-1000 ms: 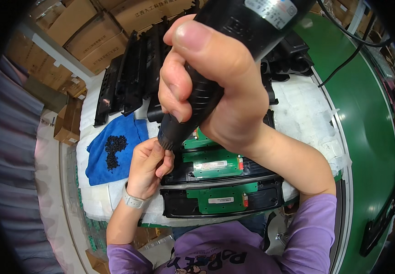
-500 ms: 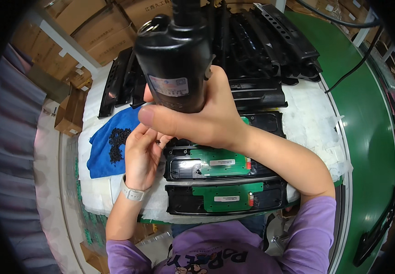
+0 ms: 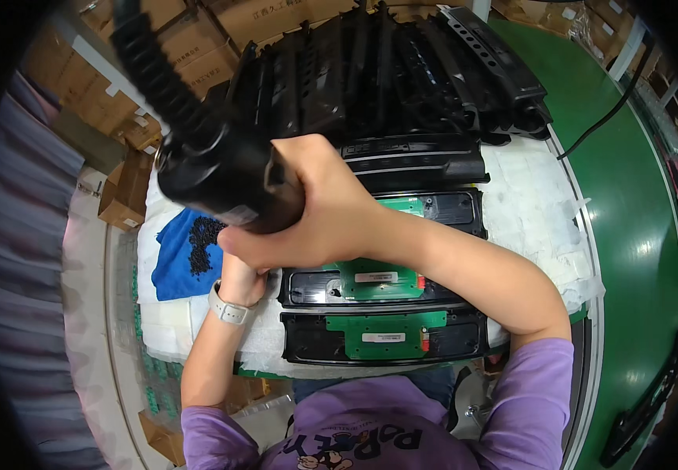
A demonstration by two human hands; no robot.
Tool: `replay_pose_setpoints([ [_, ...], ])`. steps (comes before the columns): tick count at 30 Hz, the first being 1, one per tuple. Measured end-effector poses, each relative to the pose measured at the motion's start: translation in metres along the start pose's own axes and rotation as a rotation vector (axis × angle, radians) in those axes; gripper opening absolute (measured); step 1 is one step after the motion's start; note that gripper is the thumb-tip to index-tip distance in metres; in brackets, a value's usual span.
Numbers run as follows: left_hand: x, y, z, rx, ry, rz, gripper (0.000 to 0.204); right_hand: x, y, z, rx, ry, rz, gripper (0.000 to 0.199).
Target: Assembling printer toner cartridges by attaching components and securing them with an electric screwdriver.
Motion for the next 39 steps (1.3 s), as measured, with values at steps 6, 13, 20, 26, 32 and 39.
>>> replay_pose_setpoints([
  [6, -0.004, -0.004, -0.002, -0.043, -0.016, -0.144, 0.006, 0.020, 0.005, -0.003, 0.014, 0.310, -0.254, 0.027],
  [13, -0.010, -0.009, 0.002, 0.104, -0.103, 0.041, 0.012, 0.031, 0.034, 0.003, 0.013, 0.094, 0.311, 0.033],
  [20, -0.001, -0.019, -0.012, 0.211, -0.029, -0.058, 0.018, 0.062, 0.041, 0.003, -0.049, 0.190, 0.383, 0.040],
  [26, -0.005, -0.023, -0.016, 0.206, -0.026, -0.100, 0.017, 0.065, 0.042, 0.002, 0.050, 0.235, 0.289, 0.041],
  [32, -0.003, -0.027, -0.017, 0.279, -0.035, -0.119, 0.017, 0.065, 0.041, -0.002, -0.042, 0.206, 0.246, 0.041],
  [39, -0.007, -0.024, -0.017, 0.274, -0.044, -0.070, 0.017, 0.058, 0.042, -0.009, -0.222, 0.139, 0.411, 0.041],
])
Point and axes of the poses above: each hand's wrist, its own z-axis towards the middle knuckle, its own y-axis out of the back of the hand, x = y × z, the point moved 8 cm from there along z, towards the middle knuckle, and after that the axes turned 1 degree about z, right-handed, at the moved point
